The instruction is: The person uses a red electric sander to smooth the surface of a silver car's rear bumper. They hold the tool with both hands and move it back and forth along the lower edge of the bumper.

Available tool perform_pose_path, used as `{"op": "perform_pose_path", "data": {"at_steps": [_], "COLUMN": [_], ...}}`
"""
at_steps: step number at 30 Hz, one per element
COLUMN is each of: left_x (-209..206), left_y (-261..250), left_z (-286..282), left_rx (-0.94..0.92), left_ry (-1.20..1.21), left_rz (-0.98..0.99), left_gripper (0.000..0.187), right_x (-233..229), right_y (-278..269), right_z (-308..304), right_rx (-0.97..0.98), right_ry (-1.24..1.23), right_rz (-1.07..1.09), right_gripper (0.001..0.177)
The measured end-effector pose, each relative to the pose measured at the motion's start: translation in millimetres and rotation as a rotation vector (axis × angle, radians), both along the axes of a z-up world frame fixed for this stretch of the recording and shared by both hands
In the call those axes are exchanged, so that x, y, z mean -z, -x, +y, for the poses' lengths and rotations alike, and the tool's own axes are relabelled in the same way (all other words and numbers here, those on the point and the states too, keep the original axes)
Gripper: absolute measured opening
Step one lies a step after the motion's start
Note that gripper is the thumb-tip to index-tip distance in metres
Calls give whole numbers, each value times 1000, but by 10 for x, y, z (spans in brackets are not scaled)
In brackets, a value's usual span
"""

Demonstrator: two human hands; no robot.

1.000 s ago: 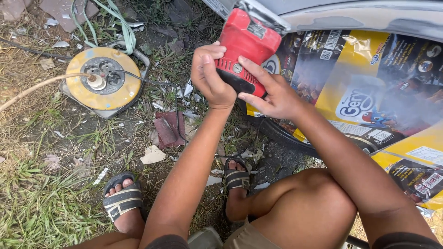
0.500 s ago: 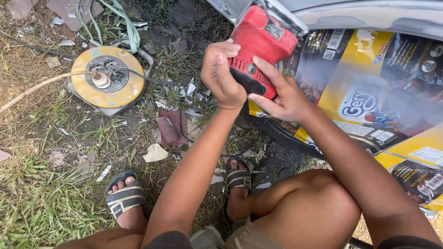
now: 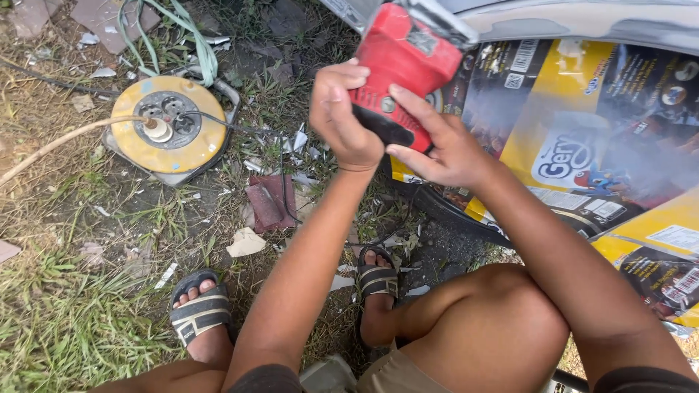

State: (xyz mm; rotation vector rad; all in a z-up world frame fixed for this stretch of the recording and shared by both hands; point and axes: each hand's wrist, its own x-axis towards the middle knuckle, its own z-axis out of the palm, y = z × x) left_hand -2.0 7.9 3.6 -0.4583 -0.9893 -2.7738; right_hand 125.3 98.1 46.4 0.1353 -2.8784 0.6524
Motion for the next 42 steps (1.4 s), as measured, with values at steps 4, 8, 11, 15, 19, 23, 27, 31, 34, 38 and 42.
{"op": "perform_pose_path", "data": {"at_steps": [4, 8, 11, 15, 19, 23, 27, 31, 34, 38, 42], "left_x": [103, 270, 192, -29, -58, 201, 337, 320, 244, -35, -208], "left_y": [34, 85, 72, 9, 19, 142, 241, 234, 175, 80, 62], "left_z": [30, 81, 47, -15, -10, 67, 122, 114, 84, -29, -121], "left_rx": [25, -23, -27, -22, 11, -23, -31, -19, -68, -32, -64], "left_ry": [-8, 34, 52, 53, 18, 42, 42, 10, 59, 66, 185], "left_rz": [1, -64, -93, -11, 40, -44, -132, -124, -67, 105, 271], "left_gripper": [31, 35, 35, 35, 29, 34, 38, 36, 34, 32, 32], "right_x": [25, 33, 22, -58, -39, 30, 90, 80, 21, -27, -3], "right_y": [42, 143, 128, 29, 6, 174, 296, 287, 198, 38, -21], "right_z": [-23, -48, -52, -42, -63, -75, -80, -79, -101, -141, -106], "right_rx": [45, 76, 117, 36, 59, 128, 141, 116, 171, 109, 156], "right_ry": [15, 47, 102, 69, 74, 44, 113, 85, 69, 105, 74], "right_rz": [-19, -121, -156, -14, 6, -143, -192, -155, -229, -42, -30], "right_gripper": [71, 70, 70, 70, 71, 71, 70, 68, 68, 72, 85]}}
